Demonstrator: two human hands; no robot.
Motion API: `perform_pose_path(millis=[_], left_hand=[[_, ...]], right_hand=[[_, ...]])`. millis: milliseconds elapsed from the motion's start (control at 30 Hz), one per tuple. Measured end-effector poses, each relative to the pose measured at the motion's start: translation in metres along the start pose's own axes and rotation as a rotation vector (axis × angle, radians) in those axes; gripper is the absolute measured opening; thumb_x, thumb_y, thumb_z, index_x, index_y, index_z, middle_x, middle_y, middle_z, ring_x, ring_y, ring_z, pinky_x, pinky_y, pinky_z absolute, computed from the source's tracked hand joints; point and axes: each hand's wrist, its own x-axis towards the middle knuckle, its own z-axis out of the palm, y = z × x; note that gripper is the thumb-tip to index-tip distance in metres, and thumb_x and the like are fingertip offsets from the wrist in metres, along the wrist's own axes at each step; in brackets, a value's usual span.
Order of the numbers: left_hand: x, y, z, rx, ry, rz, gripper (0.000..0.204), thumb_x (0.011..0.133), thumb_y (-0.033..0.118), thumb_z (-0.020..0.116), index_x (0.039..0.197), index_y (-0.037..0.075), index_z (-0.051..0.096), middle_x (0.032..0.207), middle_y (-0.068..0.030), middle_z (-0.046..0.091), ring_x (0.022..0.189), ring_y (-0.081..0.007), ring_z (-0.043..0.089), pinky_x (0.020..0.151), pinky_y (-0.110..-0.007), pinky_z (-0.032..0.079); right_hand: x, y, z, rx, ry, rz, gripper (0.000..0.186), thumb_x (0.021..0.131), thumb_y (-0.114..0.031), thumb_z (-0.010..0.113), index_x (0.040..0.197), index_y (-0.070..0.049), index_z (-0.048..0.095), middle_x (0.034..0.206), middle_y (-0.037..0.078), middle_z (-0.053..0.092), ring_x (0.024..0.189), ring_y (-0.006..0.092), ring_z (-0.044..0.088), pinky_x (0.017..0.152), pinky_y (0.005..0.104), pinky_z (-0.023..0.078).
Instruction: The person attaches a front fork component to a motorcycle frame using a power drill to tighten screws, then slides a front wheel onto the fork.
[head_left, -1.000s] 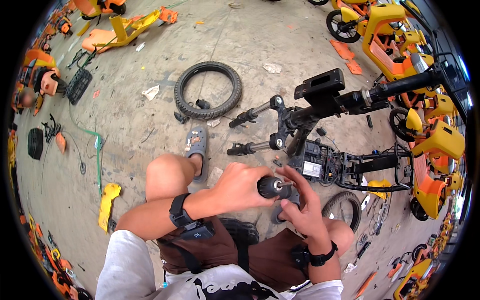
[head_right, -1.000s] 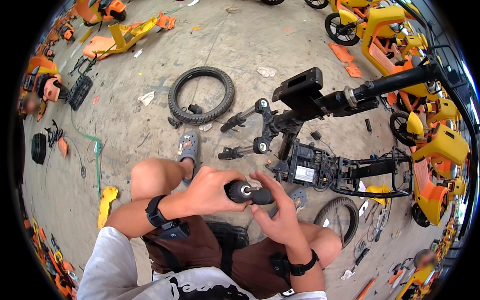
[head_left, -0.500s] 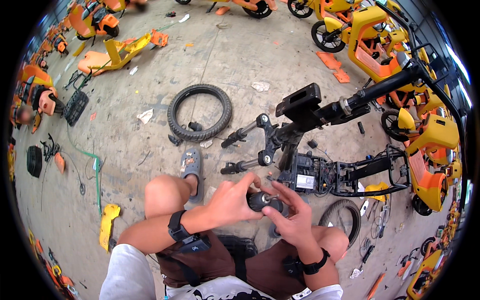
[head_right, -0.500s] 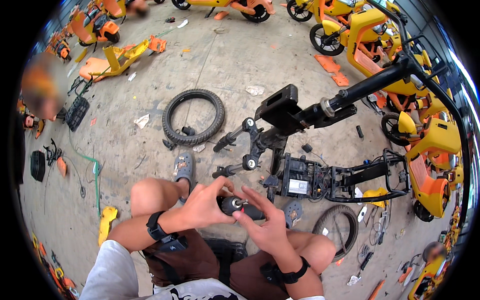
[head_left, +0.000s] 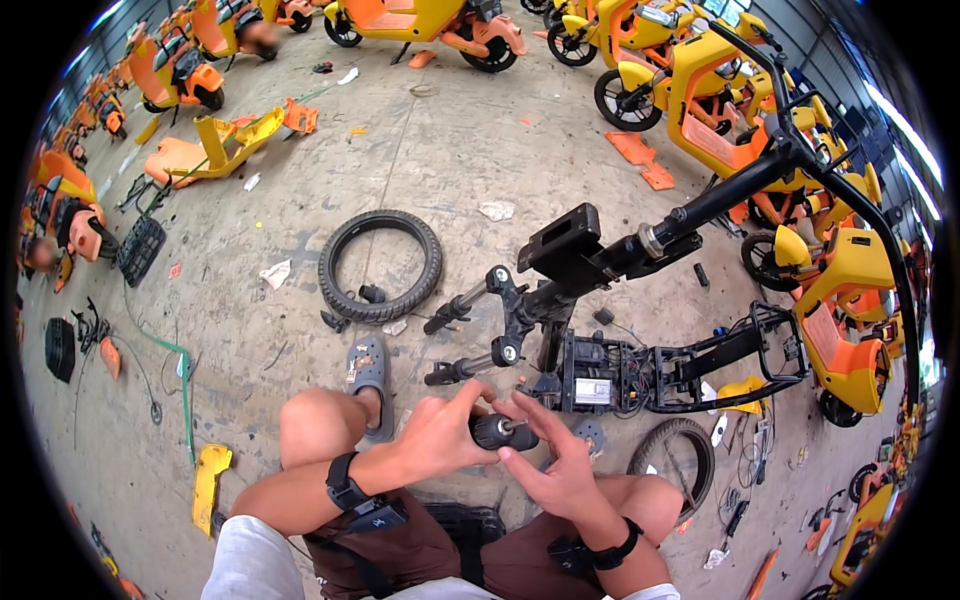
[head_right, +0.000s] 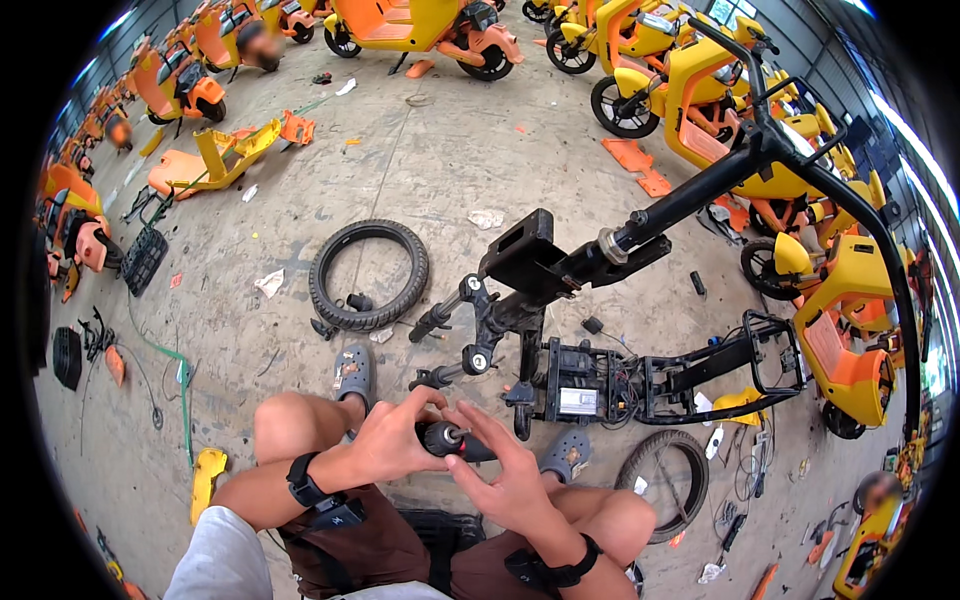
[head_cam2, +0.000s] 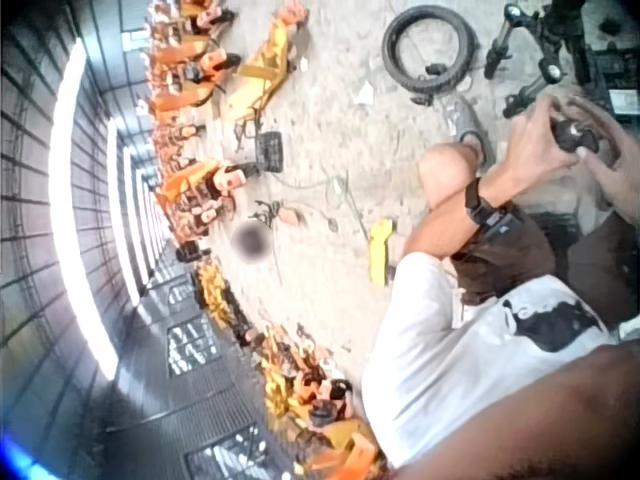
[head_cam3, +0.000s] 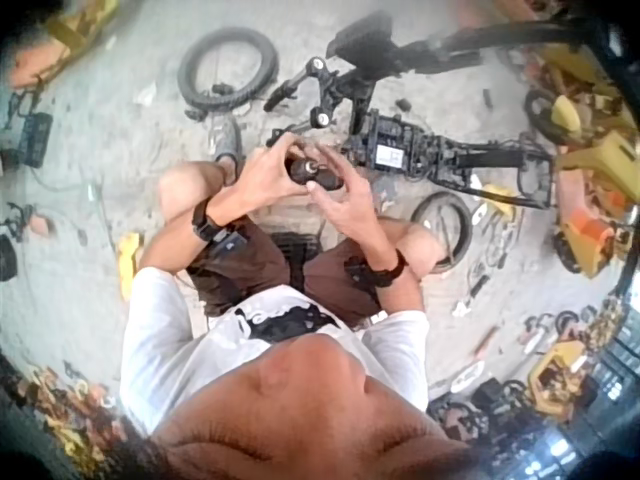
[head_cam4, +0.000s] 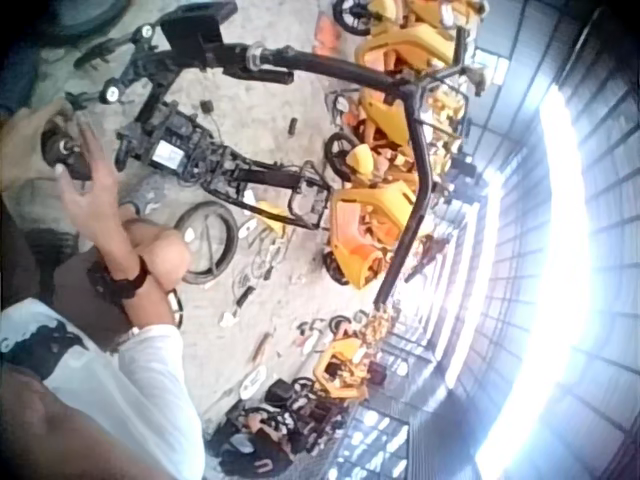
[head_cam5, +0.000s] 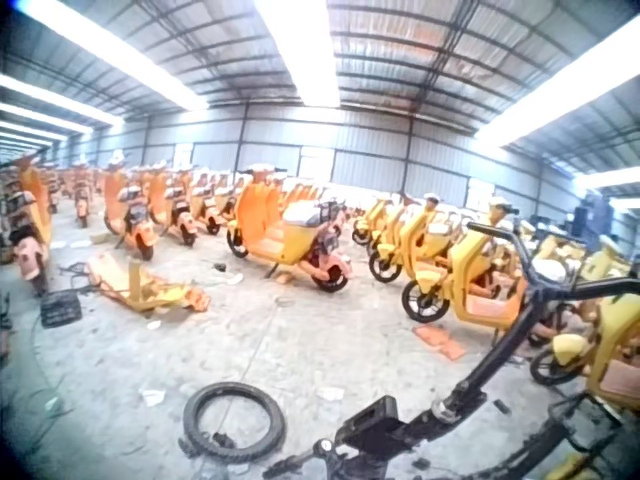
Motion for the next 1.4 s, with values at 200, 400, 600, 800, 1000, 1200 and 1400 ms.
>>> perform_pose_path(millis=[200, 400, 600, 800, 1000, 1200, 1400], left_hand=[[0.000, 0.003, 0.000, -0.004, -0.026, -0.012, 0.072, 0.064, 0.032, 0.085, 0.121, 0.010, 0.046, 0.089, -0.0201, 0.071, 0.078, -0.0416, 0.068, 0.067, -0.045, 0.055], [-0.002, 0.001, -0.001, 0.009, -0.037, 0.001, 0.077, 0.064, 0.031, 0.085, 0.126, 0.011, 0.044, 0.089, -0.0188, 0.071, 0.077, -0.0409, 0.068, 0.067, -0.046, 0.056], [-0.003, 0.000, -0.001, -0.004, -0.032, 0.012, 0.087, 0.064, 0.030, 0.085, 0.136, 0.014, 0.038, 0.088, -0.0183, 0.072, 0.075, -0.0402, 0.068, 0.065, -0.046, 0.056], [-0.002, 0.007, -0.006, -0.007, -0.054, 0.002, 0.098, 0.064, 0.028, 0.085, 0.145, 0.017, 0.032, 0.091, -0.0183, 0.072, 0.076, -0.0402, 0.068, 0.066, -0.042, 0.057], [-0.002, 0.005, -0.006, -0.007, -0.033, 0.031, 0.098, 0.065, 0.026, 0.086, 0.146, 0.017, 0.033, 0.092, -0.0190, 0.072, 0.076, -0.0410, 0.067, 0.066, -0.040, 0.057], [-0.004, 0.001, -0.004, -0.013, 0.001, 0.066, 0.096, 0.063, 0.025, 0.086, 0.145, 0.018, 0.036, 0.089, -0.0189, 0.072, 0.075, -0.0402, 0.068, 0.064, -0.040, 0.057], [-0.004, 0.000, -0.006, 0.012, 0.027, 0.069, 0.092, 0.065, 0.029, 0.086, 0.143, 0.016, 0.038, 0.085, -0.0185, 0.072, 0.073, -0.0391, 0.068, 0.063, -0.039, 0.057]], right_hand=[[0.007, -0.006, -0.005, -0.397, 0.037, -0.239, 0.063, 0.079, -0.006, 0.074, 0.136, -0.001, 0.048, 0.124, 0.014, 0.062, 0.116, 0.0271, 0.058, 0.103, 0.0371, 0.042], [0.003, -0.009, -0.007, -0.466, -0.007, -0.035, 0.065, 0.078, -0.012, 0.076, 0.136, -0.001, 0.048, 0.125, 0.013, 0.061, 0.121, 0.0279, 0.055, 0.105, 0.0386, 0.039], [-0.002, 0.000, 0.000, -0.368, 0.060, -0.036, 0.064, 0.077, -0.012, 0.077, 0.133, 0.000, 0.050, 0.120, 0.013, 0.064, 0.121, 0.0284, 0.055, 0.104, 0.0382, 0.041], [-0.002, 0.010, 0.000, -0.250, 0.037, -0.126, 0.063, 0.079, -0.012, 0.077, 0.135, -0.001, 0.049, 0.122, 0.015, 0.062, 0.117, 0.0305, 0.057, 0.102, 0.0387, 0.043], [0.001, 0.010, 0.009, 0.037, 0.055, -0.087, 0.070, 0.074, -0.019, 0.084, 0.132, -0.001, 0.050, 0.116, 0.014, 0.063, 0.105, 0.0260, 0.062, 0.092, 0.0356, 0.047], [0.003, 0.012, 0.004, -0.225, 0.064, -0.144, 0.068, 0.076, -0.013, 0.080, 0.134, -0.001, 0.047, 0.120, 0.016, 0.062, 0.110, 0.0254, 0.061, 0.096, 0.0360, 0.046], [-0.002, 0.010, 0.001, -0.386, 0.049, -0.023, 0.066, 0.080, -0.008, 0.075, 0.136, 0.001, 0.043, 0.127, 0.018, 0.059, 0.122, 0.0259, 0.056, 0.105, 0.0377, 0.041]])
